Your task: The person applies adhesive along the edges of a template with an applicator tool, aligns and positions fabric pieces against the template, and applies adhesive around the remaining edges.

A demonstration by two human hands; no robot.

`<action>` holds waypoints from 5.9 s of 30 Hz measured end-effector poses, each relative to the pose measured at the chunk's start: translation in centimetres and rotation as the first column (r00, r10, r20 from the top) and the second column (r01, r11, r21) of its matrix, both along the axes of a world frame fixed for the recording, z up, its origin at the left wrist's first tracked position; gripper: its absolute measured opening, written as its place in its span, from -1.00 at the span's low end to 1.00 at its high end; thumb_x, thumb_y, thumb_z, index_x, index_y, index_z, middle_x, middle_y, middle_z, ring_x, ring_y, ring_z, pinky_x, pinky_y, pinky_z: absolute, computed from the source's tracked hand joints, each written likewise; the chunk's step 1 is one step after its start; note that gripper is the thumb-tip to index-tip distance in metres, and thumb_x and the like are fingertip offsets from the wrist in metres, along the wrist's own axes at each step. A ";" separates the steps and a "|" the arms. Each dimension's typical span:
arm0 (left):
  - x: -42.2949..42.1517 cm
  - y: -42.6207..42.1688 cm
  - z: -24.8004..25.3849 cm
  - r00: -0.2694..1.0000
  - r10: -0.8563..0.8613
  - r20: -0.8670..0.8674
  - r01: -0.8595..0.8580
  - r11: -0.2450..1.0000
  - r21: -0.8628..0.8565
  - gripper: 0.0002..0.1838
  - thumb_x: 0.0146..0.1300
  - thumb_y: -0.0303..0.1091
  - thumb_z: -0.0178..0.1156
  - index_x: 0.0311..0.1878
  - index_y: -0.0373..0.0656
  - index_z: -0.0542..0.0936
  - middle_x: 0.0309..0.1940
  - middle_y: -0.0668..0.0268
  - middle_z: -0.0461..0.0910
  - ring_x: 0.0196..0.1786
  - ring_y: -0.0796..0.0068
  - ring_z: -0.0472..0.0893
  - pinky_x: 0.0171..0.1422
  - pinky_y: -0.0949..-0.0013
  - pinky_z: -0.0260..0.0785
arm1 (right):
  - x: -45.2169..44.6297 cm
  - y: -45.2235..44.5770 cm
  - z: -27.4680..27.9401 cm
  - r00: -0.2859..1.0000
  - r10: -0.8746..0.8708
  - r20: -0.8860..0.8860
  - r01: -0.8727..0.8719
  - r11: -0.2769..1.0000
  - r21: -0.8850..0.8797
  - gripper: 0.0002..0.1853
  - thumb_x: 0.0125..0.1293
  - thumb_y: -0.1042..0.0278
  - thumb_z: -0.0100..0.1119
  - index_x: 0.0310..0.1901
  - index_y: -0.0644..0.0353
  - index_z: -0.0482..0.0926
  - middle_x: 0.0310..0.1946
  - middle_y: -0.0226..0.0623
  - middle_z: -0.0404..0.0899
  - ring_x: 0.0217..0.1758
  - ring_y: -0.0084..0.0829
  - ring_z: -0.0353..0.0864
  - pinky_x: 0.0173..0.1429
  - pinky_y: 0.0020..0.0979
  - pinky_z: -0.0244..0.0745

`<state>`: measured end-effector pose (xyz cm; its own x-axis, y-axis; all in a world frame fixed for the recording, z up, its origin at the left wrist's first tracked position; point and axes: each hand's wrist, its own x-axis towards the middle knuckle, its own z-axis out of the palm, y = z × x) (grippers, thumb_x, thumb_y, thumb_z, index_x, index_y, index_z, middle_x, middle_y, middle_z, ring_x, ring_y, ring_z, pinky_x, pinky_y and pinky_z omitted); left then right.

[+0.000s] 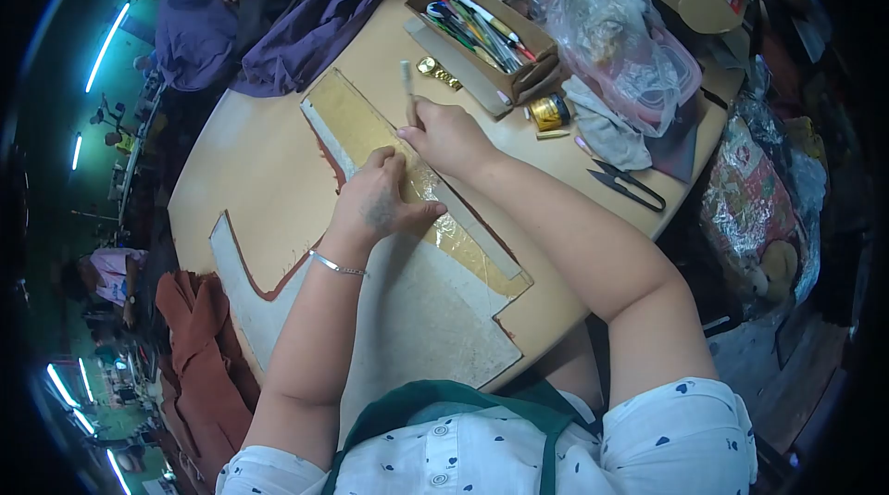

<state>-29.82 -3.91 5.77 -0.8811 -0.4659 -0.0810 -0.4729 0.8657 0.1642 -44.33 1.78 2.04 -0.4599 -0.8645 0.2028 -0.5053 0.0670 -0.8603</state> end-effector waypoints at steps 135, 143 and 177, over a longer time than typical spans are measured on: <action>33.6 11.3 -0.8 0.580 0.630 -0.517 -0.790 0.589 -0.167 -0.48 0.06 -0.05 0.22 0.03 -0.15 0.42 0.14 0.09 0.30 0.17 0.15 0.28 0.11 0.04 0.26 | -10.9 55.0 4.8 0.557 -0.625 0.547 0.821 0.314 -0.478 -0.35 -0.07 0.36 0.13 0.15 0.40 0.30 0.05 -0.07 0.41 0.13 -0.20 0.39 0.23 -0.25 0.25; 25.4 4.1 -1.4 0.374 0.656 -0.656 -0.280 0.754 0.595 -0.55 0.21 -0.15 0.16 0.05 -0.25 0.43 -0.20 0.18 0.56 -0.21 0.35 0.57 -0.09 0.41 0.42 | -9.7 52.9 5.2 0.593 -0.585 0.553 0.802 0.370 -0.468 -0.35 -0.05 0.34 0.13 0.15 0.39 0.29 0.04 -0.08 0.40 0.12 -0.20 0.38 0.22 -0.24 0.25; 38.0 11.1 -1.5 0.058 0.971 -0.230 -0.230 0.237 0.944 -0.40 0.05 -0.60 0.17 0.14 -0.32 0.12 -0.11 0.13 0.46 -0.06 0.45 0.48 0.08 0.38 0.33 | 6.7 18.8 5.1 0.894 -0.157 0.419 -0.032 0.912 0.410 -0.71 0.06 0.56 0.17 -0.15 0.27 0.38 -0.26 -0.39 0.50 -0.19 -0.59 0.46 -0.08 -0.57 0.33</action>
